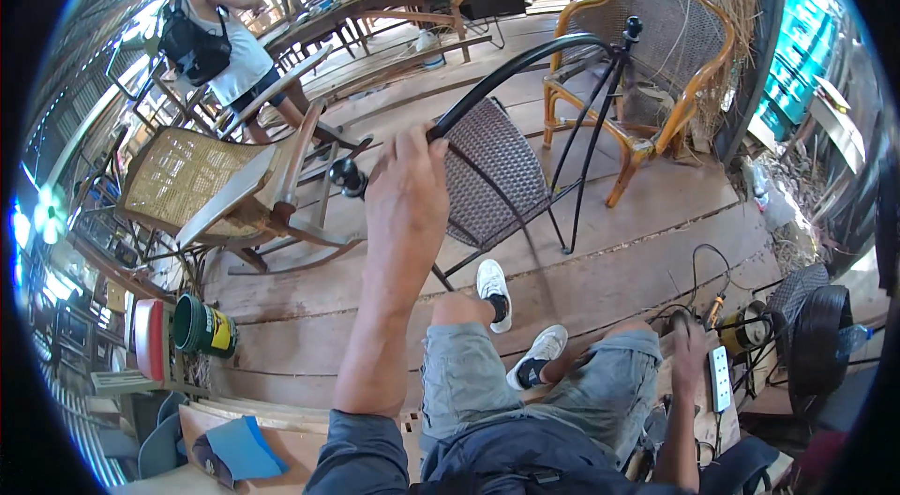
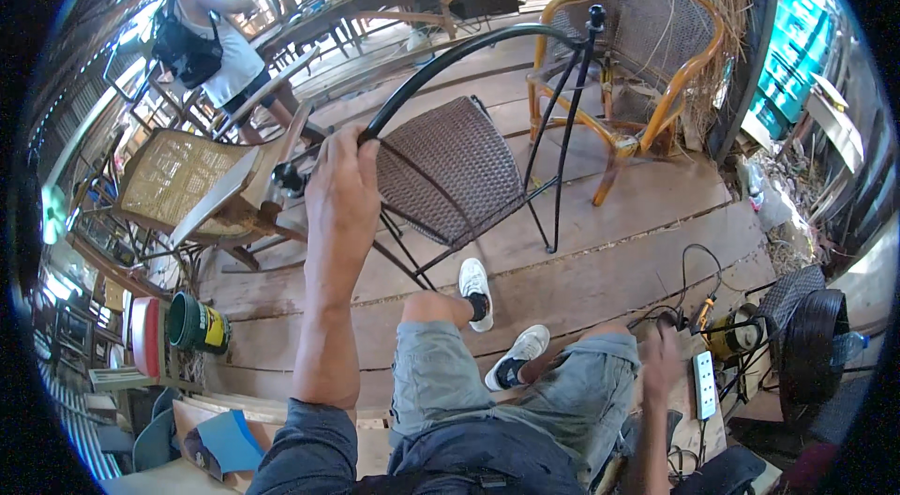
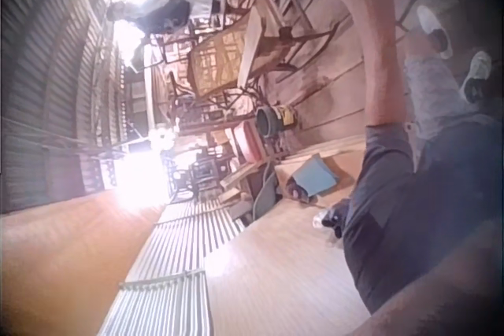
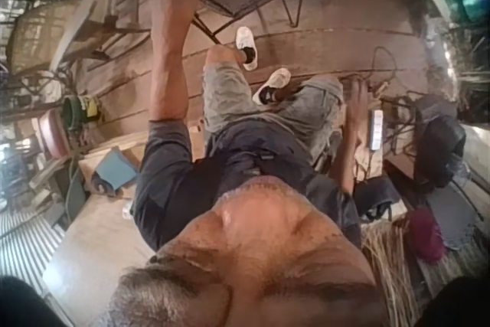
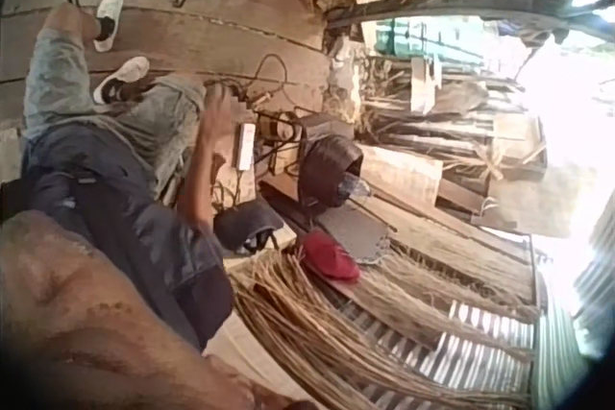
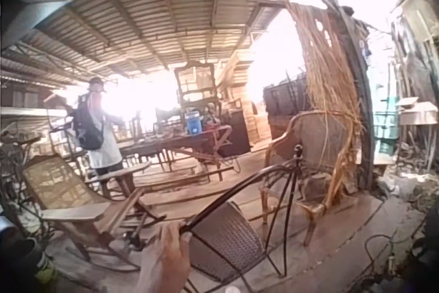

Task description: Weaving synthetic rattan strips around a metal chair frame to form the seat and backrest.

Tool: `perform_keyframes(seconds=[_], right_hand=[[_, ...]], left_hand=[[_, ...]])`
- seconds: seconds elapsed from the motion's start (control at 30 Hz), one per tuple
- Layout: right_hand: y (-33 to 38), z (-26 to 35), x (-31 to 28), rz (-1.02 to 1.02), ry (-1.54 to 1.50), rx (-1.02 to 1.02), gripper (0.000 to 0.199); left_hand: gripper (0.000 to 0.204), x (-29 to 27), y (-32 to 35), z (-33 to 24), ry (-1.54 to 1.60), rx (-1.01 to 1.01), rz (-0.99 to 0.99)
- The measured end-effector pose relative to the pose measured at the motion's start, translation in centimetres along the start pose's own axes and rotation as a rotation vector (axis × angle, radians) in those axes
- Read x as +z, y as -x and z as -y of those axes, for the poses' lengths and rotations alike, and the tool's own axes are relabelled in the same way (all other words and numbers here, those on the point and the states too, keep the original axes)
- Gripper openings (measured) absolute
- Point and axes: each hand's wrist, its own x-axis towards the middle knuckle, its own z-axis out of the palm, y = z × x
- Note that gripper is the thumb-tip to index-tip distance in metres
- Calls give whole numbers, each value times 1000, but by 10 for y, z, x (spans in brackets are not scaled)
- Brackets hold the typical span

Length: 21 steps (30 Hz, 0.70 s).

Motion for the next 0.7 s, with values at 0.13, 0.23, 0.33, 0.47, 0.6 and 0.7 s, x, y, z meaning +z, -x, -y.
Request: perform_keyframes(seconds=[0.13,0.23,0.33,0.47,0.6,0.7], right_hand=[[-39,245,85,176,-525,-505,27],[-62,323,129,166,-641,-725,30],[-70,339,153,465,-528,-690,25],[-46,307,106,719,-524,-711,22],[-62,342,79,475,-1076,-996,18],[-68,363,90,751,-1338,-1006,26]], left_hand=[[24,-12,0,17,-49,14,16],[19,-1,-2,11,-44,63,-16],[20,2,-3,7,-32,73,-19],[21,-2,8,20,-5,64,-17],[22,-10,10,11,17,62,22],[26,-11,11,16,88,84,25]])
